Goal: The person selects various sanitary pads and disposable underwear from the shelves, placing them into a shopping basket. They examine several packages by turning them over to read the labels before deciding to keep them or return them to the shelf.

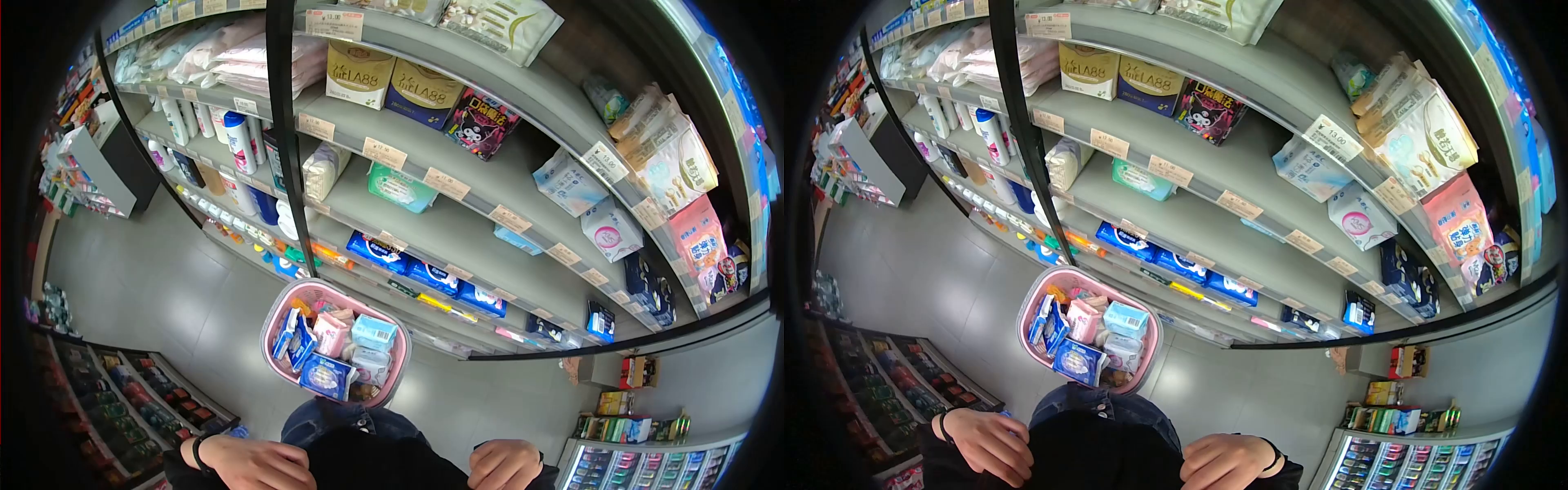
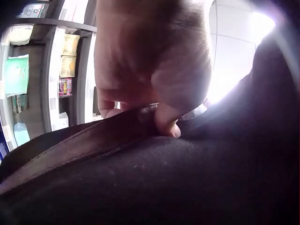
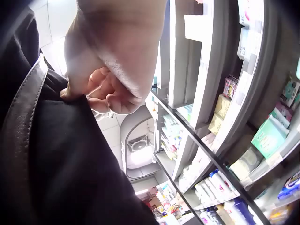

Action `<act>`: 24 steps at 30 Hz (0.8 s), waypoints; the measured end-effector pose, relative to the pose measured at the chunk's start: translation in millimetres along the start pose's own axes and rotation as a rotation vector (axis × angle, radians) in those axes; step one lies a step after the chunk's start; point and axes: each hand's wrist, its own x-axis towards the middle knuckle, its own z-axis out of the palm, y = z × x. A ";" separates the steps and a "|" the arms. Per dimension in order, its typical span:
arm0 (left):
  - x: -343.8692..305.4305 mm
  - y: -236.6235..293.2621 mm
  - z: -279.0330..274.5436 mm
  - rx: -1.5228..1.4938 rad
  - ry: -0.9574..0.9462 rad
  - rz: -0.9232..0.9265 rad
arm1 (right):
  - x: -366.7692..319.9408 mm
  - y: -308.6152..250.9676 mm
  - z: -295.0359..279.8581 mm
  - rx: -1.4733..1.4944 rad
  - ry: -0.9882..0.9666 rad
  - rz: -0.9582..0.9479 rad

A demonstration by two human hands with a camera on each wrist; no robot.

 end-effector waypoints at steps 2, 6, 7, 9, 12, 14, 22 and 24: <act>-14.8 -6.0 0.7 -0.012 -0.045 -0.004 | -1.3 0.8 -2.9 0.007 0.005 0.003; 17.4 -3.5 -12.8 -0.122 0.176 0.080 | -1.0 8.7 -7.2 0.061 -0.011 0.032; 17.4 -7.8 -12.6 -0.167 0.167 0.114 | -0.7 12.9 -8.5 0.071 -0.007 0.055; 16.1 -18.9 -8.0 -0.248 0.169 0.188 | -0.4 23.6 -9.9 0.132 -0.074 0.053; 14.0 -33.0 -5.8 -0.304 0.115 0.238 | 4.3 40.0 -13.2 0.214 -0.095 0.094; 5.4 -42.4 -2.3 -0.347 0.140 0.236 | 6.3 52.0 -20.3 0.263 -0.115 0.122; -45.0 -67.2 7.7 -0.504 0.312 0.185 | -21.2 71.0 -61.1 -0.545 0.339 0.857; -55.8 -69.8 13.3 -0.497 0.301 0.115 | -21.3 91.5 -76.6 -1.035 0.431 0.983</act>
